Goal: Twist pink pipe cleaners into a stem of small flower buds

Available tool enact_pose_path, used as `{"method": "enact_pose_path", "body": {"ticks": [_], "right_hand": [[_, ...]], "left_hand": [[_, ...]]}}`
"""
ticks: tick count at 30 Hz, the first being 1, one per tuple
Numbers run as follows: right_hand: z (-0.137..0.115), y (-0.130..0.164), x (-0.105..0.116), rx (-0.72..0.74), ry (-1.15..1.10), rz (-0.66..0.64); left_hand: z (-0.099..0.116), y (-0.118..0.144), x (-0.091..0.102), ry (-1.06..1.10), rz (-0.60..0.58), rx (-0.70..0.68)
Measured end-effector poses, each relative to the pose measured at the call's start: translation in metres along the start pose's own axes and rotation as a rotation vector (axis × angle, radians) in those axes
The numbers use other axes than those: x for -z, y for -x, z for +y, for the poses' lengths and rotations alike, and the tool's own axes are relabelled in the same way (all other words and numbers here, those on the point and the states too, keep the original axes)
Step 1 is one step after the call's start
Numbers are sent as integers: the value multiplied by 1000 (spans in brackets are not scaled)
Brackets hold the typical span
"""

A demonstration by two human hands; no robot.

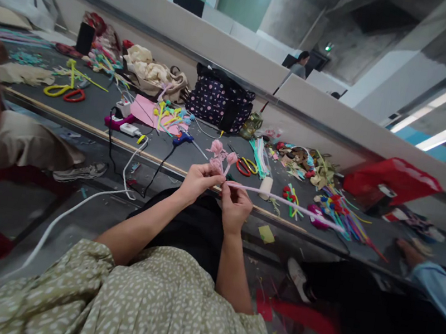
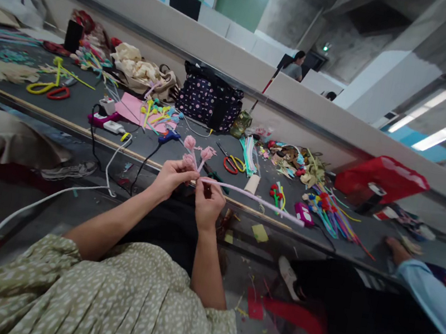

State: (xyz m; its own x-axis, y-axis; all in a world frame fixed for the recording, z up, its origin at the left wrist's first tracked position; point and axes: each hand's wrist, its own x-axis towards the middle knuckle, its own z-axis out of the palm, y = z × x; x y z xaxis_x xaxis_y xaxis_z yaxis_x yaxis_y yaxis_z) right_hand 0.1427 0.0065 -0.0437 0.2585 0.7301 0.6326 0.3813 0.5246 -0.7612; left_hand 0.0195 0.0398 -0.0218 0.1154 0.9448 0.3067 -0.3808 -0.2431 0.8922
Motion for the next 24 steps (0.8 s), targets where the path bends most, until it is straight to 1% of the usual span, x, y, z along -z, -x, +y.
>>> {"method": "enact_pose_path", "body": {"ticks": [3,5,7,10,13,16,20,24], "right_hand": [[3,1,2,137,138,-3],[3,0,3,155,169,-21],[1,-1,3,71,100,-28],[-5,-2,4,-174,-176,-47],[-9,-4,6,-415,-484,-112],[-11,-6,9,-578,-664,-190],[-12,-7,13,-669,-758,-258],[-16,-6,14,-672,-781,-273]], "left_hand": [[-2,1,-2,-11,36,-17],[-3,2,-3,-9,53,-8],[-3,2,-3,12,40,15],[-2,3,-2,75,-19,54],[-2,3,0,131,-99,84],[-3,4,3,163,-184,118],[-4,4,7,161,-234,155],[-2,4,7,158,-261,148]]}}
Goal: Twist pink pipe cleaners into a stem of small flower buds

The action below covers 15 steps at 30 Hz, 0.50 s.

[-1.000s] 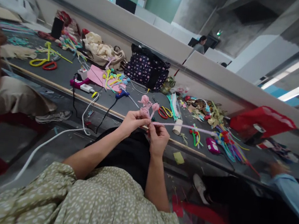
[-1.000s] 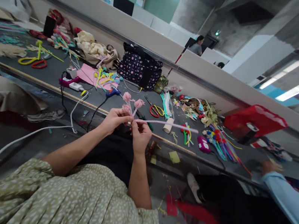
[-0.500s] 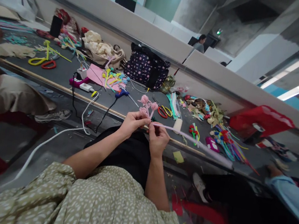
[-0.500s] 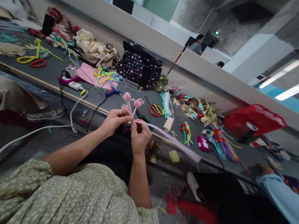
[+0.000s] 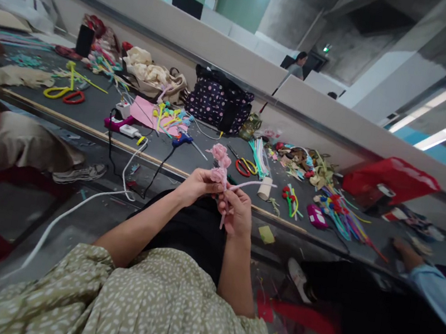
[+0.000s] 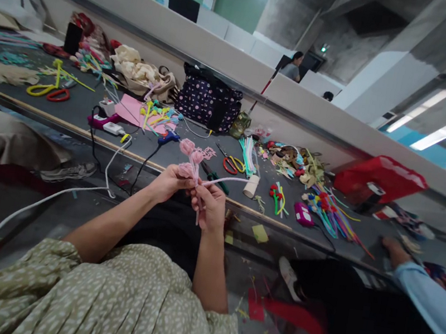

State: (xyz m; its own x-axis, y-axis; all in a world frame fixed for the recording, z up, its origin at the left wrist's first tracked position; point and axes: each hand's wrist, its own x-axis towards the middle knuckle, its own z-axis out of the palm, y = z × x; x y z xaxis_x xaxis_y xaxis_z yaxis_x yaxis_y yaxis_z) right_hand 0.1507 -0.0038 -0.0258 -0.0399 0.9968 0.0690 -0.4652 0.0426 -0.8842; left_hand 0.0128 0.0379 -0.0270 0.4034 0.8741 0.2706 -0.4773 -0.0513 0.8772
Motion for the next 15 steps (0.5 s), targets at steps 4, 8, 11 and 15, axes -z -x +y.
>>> {"method": "enact_pose_path", "body": {"ticks": [4,8,11,15], "right_hand": [[-1,3,-5,54,26,5],[1,5,-8,133,91,36],[3,5,-9,222,171,65],[5,6,-11,339,279,114]], "left_hand": [[3,1,-2,9,22,4],[3,2,-5,49,53,-22],[3,2,-6,57,76,-35],[3,3,-6,53,101,-47]]}}
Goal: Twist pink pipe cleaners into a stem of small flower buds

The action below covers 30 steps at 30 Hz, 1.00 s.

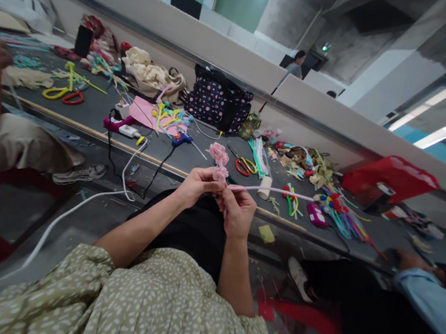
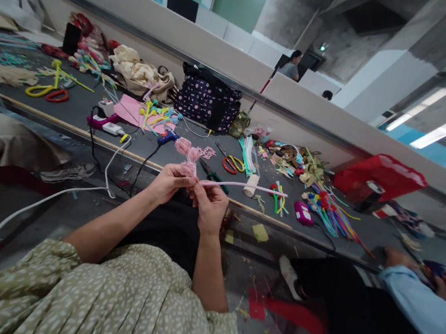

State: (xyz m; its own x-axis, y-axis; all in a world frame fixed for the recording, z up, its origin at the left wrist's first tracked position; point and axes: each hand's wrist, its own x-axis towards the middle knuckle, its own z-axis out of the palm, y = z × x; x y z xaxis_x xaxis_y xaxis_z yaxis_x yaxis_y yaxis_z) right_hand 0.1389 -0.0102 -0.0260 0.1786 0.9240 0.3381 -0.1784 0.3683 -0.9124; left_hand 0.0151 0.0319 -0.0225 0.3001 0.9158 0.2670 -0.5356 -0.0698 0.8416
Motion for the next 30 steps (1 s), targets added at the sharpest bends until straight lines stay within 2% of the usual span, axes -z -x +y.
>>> {"method": "enact_pose_path", "body": {"ticks": [5,10,12,14,19,22,25,30], "right_hand": [[-3,5,0,167,213,83],[-8,8,2,474,562,133],[-9,7,2,503,597,123],[-10,6,1,421,511,109],[-10,2,0,-4,20,-13],[-9,1,1,-165,-122,-62],[-7,0,2,-202,-148,-63],[-2,3,0,-121,-101,-49]], "left_hand": [[0,1,-2,-3,1,-40],[0,1,-5,-27,15,-88],[2,1,-6,-35,30,-91],[4,2,-8,-30,33,-74],[11,6,-10,-4,-47,1],[11,6,-8,-7,-71,57],[8,5,-4,15,-54,89],[5,4,-2,37,-22,85]]}}
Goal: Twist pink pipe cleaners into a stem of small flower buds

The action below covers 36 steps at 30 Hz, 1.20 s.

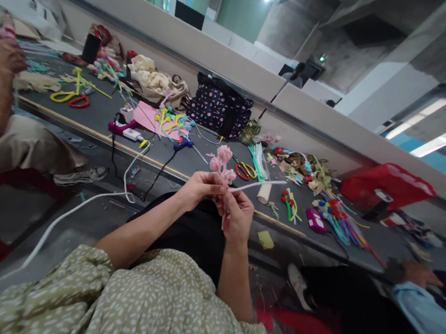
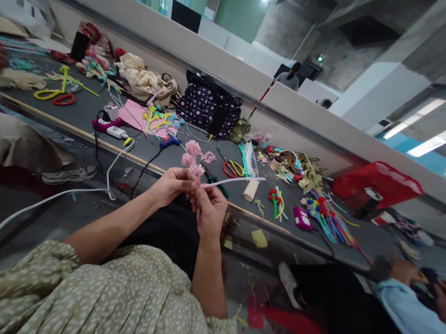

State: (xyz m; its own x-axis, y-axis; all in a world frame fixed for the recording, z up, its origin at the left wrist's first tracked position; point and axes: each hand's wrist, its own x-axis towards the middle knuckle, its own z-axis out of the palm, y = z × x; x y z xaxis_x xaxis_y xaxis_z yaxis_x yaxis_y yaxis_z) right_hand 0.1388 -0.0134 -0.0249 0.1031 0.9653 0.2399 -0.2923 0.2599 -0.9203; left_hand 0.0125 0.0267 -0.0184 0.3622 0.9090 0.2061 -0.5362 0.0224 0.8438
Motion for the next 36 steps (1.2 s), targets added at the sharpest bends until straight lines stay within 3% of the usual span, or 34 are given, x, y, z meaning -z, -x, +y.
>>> {"method": "enact_pose_path", "body": {"ticks": [12,20,22,28,36], "right_hand": [[2,8,-1,293,336,151],[6,5,7,673,715,196],[5,5,7,657,713,191],[4,6,5,421,523,172],[-1,4,4,515,593,184]], "left_hand": [[4,3,-7,-21,54,-86],[-2,4,-15,12,138,-122],[-2,4,-17,17,145,-114],[0,4,-18,20,151,-93],[2,5,-21,43,151,-108]]}}
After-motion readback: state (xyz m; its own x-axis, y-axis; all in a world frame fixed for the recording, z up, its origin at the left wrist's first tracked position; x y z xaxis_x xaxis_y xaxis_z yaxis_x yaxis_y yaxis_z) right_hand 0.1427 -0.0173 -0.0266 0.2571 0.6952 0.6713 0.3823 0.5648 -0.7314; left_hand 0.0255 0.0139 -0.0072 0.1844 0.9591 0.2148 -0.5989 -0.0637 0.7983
